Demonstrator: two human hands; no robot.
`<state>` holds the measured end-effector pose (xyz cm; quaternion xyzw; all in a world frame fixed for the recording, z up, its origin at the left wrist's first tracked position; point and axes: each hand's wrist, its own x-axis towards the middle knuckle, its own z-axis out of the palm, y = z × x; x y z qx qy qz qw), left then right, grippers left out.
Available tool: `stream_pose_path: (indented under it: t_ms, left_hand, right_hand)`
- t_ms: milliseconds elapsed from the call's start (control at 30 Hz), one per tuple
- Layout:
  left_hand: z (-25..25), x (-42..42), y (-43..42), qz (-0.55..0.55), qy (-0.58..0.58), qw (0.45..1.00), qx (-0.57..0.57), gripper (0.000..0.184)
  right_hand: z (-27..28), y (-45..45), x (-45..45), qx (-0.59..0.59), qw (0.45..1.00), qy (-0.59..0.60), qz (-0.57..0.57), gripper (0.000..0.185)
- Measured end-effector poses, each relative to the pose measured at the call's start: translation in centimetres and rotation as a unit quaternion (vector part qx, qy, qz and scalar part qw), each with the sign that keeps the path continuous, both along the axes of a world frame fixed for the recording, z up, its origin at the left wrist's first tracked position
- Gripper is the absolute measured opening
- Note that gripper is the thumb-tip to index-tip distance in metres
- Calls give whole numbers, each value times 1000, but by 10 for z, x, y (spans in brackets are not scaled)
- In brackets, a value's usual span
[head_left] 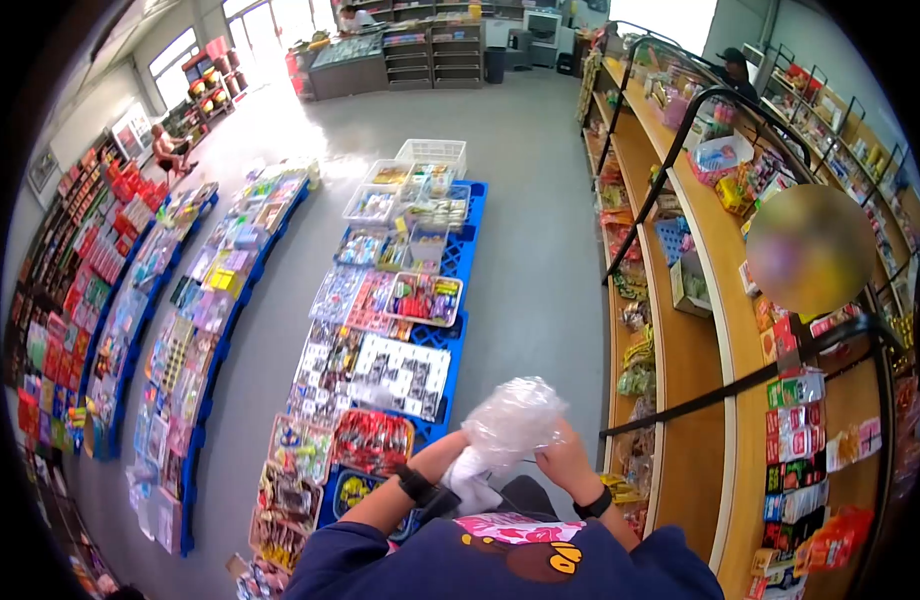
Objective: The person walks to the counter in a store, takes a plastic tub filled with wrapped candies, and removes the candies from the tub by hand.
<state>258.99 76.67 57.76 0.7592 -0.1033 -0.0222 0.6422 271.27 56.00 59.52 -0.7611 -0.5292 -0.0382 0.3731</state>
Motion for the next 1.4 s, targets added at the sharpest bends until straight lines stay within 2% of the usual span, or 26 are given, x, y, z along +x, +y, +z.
stream_pose_path:
  t_ms: [167, 233, 267, 333, 400, 433, 500, 600, 700, 733, 800, 833, 867, 933, 967, 1000, 1067, 1167, 1233, 1333, 1400]
  left_hand:
    - [-16, 148, 41, -61, 2, 998, -25, 47]
    - [-21, 202, 67, -42, 6, 998, -41, 47]
    - [-22, 227, 84, -20, 9, 998, -53, 47]
    - [-2, 261, 115, 67, 112, 969, -210, 42]
    - [-23, 308, 159, 158, 37, 983, -89, 39]
    - [-24, 321, 180, 202, 42, 975, -79, 38]
    - [-21, 339, 223, 288, 90, 947, -110, 37]
    - [-26, 365, 292, 388, 150, 894, -168, 36]
    - [-41, 412, 364, 436, 185, 857, -203, 34]
    - [-44, 436, 385, 435, 191, 857, -201, 34]
    - [-32, 503, 424, 407, 187, 875, -184, 33]
    - [-22, 543, 434, 361, 170, 902, -163, 30]
    - [-7, 586, 438, 359, 171, 901, -173, 30]
    - [22, 673, 449, 227, 172, 948, -142, 31]
    - [34, 713, 451, 180, 163, 957, -156, 34]
    - [34, 747, 454, 132, 157, 964, -169, 37]
    - [36, 825, 470, 99, 112, 985, -90, 35]
    - [62, 923, 488, 29, 81, 996, -13, 34]
    - [35, 973, 514, 6, 85, 996, 11, 35]
    - [14, 1035, 552, 18, 111, 993, -29, 34]
    - [13, 1082, 587, 60, 142, 988, 0, 30]
  right_hand:
    - [-31, 27, 109, -87, 990, 101, -51, 17]
    - [-30, 49, 158, -178, 959, 214, -46, 18]
    - [-36, 65, 197, -178, 959, 215, -45, 18]
    - [-48, 97, 251, -157, 981, 117, -3, 21]
    - [-11, 143, 315, -17, 998, 56, 26, 25]
    - [-1, 166, 345, -20, 997, 59, 34, 25]
    - [15, 210, 400, -16, 988, 139, 70, 32]
    - [33, 278, 469, -54, 979, 147, 128, 36]
    - [8, 346, 539, -44, 964, 175, 194, 44]
    - [2, 365, 555, -43, 965, 170, 194, 44]
    - [-3, 405, 598, -98, 911, 379, 133, 55]
    - [-26, 420, 620, -39, 882, 449, 135, 67]
    - [-26, 428, 647, -48, 883, 448, 130, 67]
    - [-20, 441, 704, -19, 817, 574, 51, 71]
    - [-8, 441, 731, 62, 826, 559, 48, 79]
    - [-2, 436, 753, 101, 792, 600, 54, 82]
    - [-7, 439, 815, 153, 735, 657, 64, 89]
    - [-10, 437, 885, 169, 710, 683, 38, 80]
    - [-52, 456, 936, 152, 701, 697, 24, 76]
    - [-90, 497, 1006, 155, 623, 764, 68, 63]
    - [-63, 554, 1078, 116, 604, 772, 158, 60]
